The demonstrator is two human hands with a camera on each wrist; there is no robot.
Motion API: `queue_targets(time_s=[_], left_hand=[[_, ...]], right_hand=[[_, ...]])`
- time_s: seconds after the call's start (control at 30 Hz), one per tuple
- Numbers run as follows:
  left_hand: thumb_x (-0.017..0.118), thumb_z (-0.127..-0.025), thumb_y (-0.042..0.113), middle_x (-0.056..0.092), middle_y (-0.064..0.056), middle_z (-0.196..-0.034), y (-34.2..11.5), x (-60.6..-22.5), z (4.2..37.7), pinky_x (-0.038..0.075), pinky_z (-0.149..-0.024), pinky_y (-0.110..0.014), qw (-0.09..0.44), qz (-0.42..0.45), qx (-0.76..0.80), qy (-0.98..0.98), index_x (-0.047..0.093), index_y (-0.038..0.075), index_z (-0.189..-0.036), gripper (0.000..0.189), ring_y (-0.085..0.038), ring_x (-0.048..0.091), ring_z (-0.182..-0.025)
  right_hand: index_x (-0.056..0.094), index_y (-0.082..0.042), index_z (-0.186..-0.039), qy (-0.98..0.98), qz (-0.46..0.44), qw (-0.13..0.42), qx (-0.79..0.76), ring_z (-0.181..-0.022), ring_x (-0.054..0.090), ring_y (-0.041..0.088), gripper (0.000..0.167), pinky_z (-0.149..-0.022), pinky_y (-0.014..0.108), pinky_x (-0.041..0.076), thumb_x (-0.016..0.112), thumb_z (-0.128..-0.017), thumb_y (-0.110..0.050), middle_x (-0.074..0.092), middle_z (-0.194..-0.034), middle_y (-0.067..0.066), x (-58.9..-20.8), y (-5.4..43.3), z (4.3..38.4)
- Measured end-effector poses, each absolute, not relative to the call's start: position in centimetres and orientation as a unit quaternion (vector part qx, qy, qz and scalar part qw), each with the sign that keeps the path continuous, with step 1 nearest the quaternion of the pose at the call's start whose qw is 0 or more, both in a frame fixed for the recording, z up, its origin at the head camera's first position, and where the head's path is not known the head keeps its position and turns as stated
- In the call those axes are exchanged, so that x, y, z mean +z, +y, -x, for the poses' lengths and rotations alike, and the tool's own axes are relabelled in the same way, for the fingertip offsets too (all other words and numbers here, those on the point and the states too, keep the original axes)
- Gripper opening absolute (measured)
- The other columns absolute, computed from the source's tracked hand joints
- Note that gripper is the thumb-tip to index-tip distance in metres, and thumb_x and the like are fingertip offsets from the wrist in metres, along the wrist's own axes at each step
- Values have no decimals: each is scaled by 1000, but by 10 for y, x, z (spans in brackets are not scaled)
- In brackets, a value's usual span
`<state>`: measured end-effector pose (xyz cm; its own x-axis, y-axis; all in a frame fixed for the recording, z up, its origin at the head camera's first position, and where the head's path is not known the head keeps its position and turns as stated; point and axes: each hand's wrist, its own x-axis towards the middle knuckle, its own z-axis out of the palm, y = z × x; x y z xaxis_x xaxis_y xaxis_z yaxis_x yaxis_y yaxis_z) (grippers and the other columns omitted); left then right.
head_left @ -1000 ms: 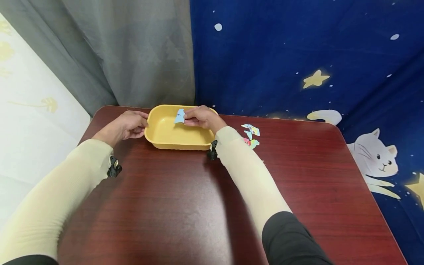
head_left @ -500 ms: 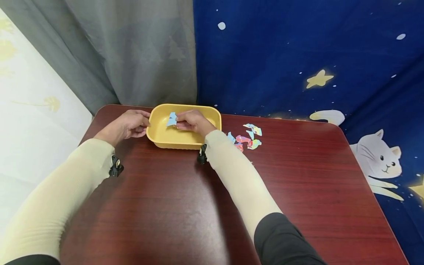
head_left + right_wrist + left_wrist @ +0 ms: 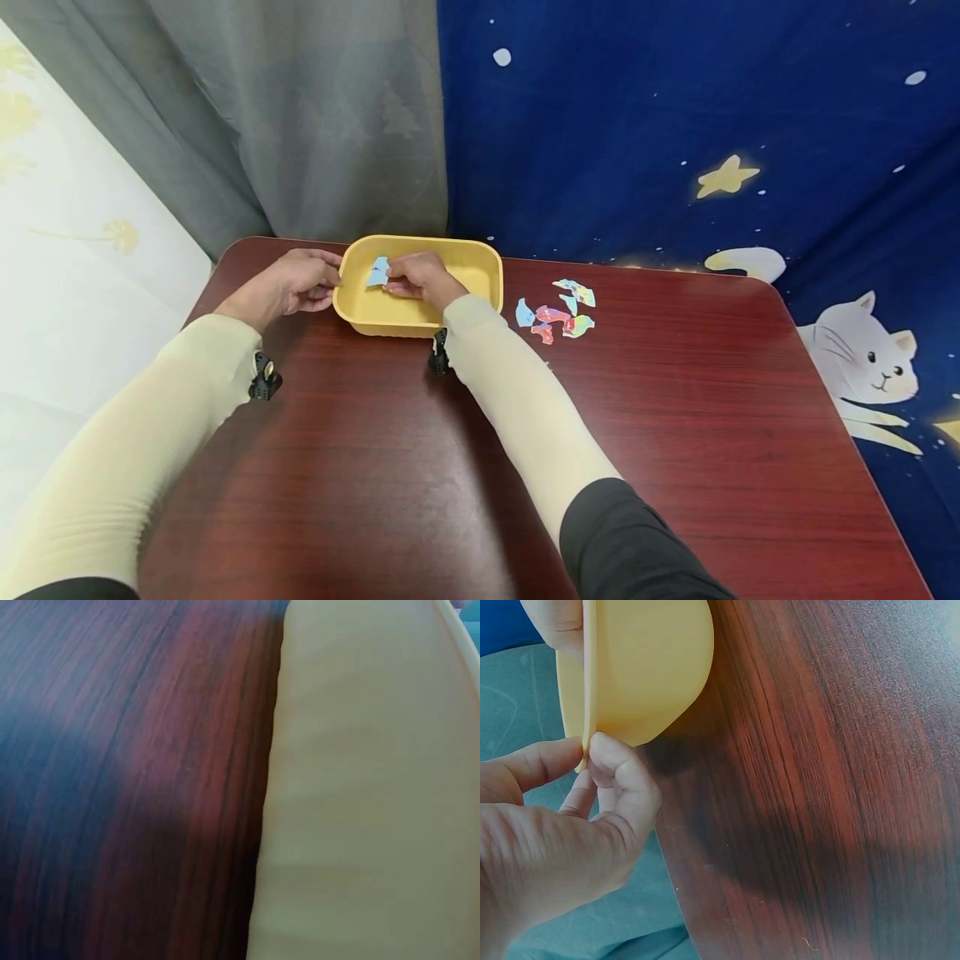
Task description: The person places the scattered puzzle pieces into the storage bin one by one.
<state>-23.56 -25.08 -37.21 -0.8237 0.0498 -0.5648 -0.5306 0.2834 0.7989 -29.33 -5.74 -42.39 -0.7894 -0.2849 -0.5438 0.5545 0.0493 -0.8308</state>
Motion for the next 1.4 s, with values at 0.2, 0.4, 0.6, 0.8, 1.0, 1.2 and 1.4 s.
queue_targets(time_s=[0.2,0.4,0.6,0.8,1.0,1.2,1.4], left_hand=[[51,-92,1,55,3,-71,-251,-373,236,52,-61,-23,253,160,578,759,38,6,-137,46,-9,58,-60],[50,-92,1,56,4,-70,-250,-372,237,52,-61,-23,254,158,576,761,36,5,-139,49,-9,58,-60],[50,-92,1,55,3,-70,-249,-370,236,52,-61,-23,256,157,577,760,35,4,-140,51,-9,58,-60],[50,-93,2,56,3,-73,-249,-370,237,52,-62,-23,253,161,569,766,34,5,-143,52,-9,57,-61],[51,-94,3,56,2,-76,-249,-372,237,53,-63,-24,259,162,567,765,35,6,-142,51,-9,58,-62],[51,-94,3,56,3,-73,-251,-373,237,52,-61,-23,259,162,570,763,36,7,-140,49,-9,58,-61],[51,-95,4,57,2,-74,-253,-373,236,53,-63,-23,262,159,572,760,33,6,-142,50,-9,58,-61]], right_hand=[[66,-2,-122,680,-105,291,-665,-84,73,23,32,-71,28,58,67,-90,-2,71,-104,19,-427,-63,290],[70,3,-101,719,-145,234,-638,-71,72,23,16,-71,30,58,70,-85,1,72,-82,18,-426,-72,286],[70,6,-90,738,-186,224,-609,-75,73,27,7,-69,32,59,71,-85,2,72,-76,19,-419,-74,289],[69,8,-99,737,-166,224,-616,-85,72,32,15,-75,37,59,63,-90,-3,72,-92,22,-412,-66,284],[62,8,-117,695,-142,272,-651,-97,69,36,30,-83,40,57,58,-96,-13,68,-108,25,-409,-49,283],[56,9,-125,670,-132,316,-659,-106,65,38,38,-89,42,55,55,-97,-17,63,-120,27,-407,-36,287],[54,9,-128,669,-126,316,-660,-105,66,36,41,-88,40,55,55,-97,-18,63,-120,26,-395,-26,282]])
